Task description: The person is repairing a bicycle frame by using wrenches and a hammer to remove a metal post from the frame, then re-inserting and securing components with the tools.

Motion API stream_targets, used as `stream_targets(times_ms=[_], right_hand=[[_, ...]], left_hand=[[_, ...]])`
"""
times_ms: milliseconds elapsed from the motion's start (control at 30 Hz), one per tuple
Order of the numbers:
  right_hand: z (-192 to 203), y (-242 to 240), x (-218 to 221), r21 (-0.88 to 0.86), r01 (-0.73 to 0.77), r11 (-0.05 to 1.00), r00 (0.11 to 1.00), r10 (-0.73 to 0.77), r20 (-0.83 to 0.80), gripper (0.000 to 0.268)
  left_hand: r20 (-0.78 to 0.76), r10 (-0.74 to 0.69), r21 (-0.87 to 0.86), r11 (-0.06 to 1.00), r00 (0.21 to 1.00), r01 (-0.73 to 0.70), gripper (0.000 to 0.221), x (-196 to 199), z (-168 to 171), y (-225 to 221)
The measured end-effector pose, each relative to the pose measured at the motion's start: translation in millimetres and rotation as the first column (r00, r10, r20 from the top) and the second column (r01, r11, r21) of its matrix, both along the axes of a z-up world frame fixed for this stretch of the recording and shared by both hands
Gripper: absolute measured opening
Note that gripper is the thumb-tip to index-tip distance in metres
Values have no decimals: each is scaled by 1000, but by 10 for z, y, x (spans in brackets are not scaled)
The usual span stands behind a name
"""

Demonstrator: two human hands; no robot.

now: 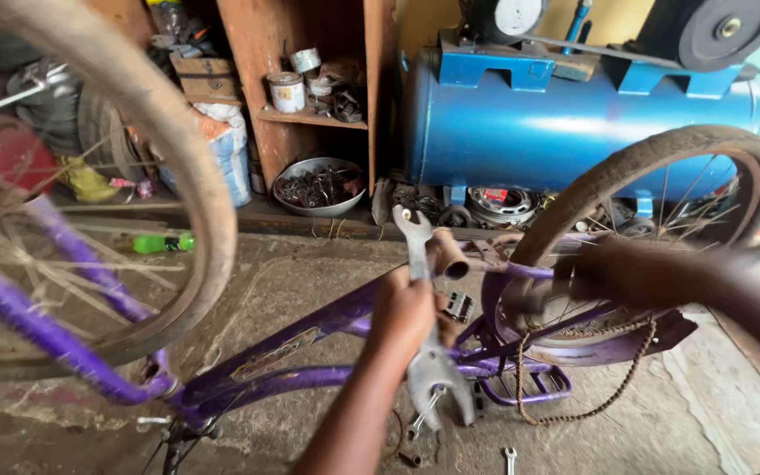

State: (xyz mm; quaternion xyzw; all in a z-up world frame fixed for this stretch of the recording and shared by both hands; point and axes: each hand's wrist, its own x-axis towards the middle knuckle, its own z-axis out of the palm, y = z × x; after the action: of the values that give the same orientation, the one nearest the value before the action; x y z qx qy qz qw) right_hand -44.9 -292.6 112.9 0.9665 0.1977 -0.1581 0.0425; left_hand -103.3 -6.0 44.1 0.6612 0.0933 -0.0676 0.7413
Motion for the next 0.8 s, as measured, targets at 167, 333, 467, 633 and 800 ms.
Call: stream_targets(times_ms=[167,333,467,633,800], right_hand=[[1269,934,-125,-79,-89,993,952,108,287,46],[1589,2013,-538,-287,-40,957,859,180,479,41],[1466,2555,-441,-341,-161,926,845,308,438,49],[1321,2884,-147,-562,-185,806,853,416,316,48],[1213,2937,45,-445,-350,824,785,517,341,46]], left_hand=[[15,-1,-66,998,1000,2,32,-85,82,64],[61,-30,-161,986,998,39,37,-60,45,195],[48,-34,-104,994,998,39,38,-37,120,234],[55,-34,-22,999,998,35,31,-56,107,234],[47,-15,-118,993,999,20,29,42,38,225]])
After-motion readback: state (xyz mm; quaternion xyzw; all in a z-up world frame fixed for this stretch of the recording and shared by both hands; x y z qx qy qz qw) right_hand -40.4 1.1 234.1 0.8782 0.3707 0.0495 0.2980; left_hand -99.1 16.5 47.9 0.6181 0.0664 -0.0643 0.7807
